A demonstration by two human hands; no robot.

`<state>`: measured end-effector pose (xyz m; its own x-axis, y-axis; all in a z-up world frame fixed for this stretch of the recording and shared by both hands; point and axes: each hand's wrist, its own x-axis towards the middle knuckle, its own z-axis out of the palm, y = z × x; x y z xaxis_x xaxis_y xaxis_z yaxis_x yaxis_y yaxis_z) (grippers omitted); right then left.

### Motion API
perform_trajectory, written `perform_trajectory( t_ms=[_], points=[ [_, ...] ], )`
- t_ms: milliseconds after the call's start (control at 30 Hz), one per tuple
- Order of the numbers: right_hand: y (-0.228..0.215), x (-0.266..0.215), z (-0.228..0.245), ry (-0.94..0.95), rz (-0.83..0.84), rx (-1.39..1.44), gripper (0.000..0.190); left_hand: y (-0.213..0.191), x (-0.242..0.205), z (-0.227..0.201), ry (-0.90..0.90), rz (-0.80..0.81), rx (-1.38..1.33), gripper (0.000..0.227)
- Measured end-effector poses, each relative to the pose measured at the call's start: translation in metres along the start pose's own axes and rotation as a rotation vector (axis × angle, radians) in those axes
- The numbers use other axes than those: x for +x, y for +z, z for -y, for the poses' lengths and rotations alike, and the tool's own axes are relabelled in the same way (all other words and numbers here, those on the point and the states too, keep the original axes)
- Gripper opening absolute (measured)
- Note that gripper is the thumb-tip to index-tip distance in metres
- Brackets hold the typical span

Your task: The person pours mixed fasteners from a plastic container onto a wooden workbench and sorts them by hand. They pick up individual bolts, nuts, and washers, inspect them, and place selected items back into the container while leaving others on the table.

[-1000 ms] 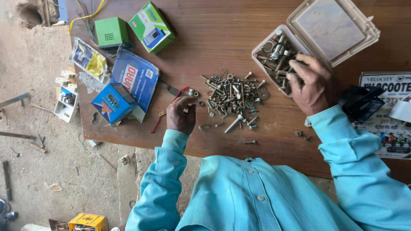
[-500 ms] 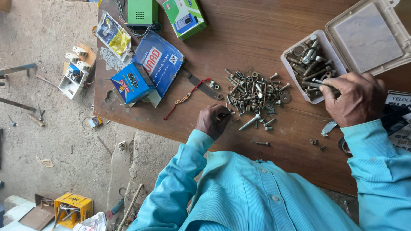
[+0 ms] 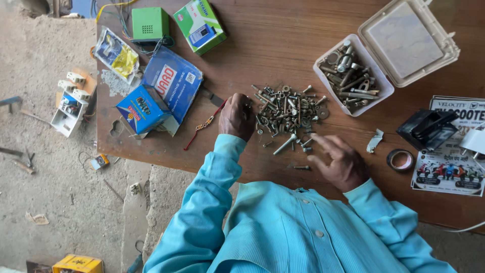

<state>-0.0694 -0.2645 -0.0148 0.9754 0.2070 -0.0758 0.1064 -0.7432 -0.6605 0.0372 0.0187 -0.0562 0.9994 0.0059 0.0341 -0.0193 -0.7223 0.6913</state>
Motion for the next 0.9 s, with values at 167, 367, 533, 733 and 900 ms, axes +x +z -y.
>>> perform_trajectory(
  t_ms=[167, 367, 533, 733, 900],
  points=[
    [0.024, -0.003, 0.010, 0.050, 0.096, 0.006, 0.102, 0.001, 0.006, 0.003, 0.040, -0.028, 0.031, 0.041],
    [0.040, -0.012, 0.006, 0.082, 0.101, -0.024, 0.101, 0.007, 0.019, -0.001, 0.124, 0.035, -0.005, 0.021],
    [0.062, -0.019, 0.004, 0.018, -0.079, 0.007, 0.071, 0.000, 0.029, -0.019, 0.195, 0.119, 0.046, 0.023],
    [0.063, -0.021, 0.015, 0.122, -0.238, -0.016, 0.044, -0.028, 0.026, -0.048, 0.213, 0.411, 0.178, 0.098],
    [0.063, -0.013, 0.029, 0.251, -0.254, 0.027, 0.037, -0.026, 0.019, -0.068, 0.199, 0.535, 0.313, 0.114]
  ],
)
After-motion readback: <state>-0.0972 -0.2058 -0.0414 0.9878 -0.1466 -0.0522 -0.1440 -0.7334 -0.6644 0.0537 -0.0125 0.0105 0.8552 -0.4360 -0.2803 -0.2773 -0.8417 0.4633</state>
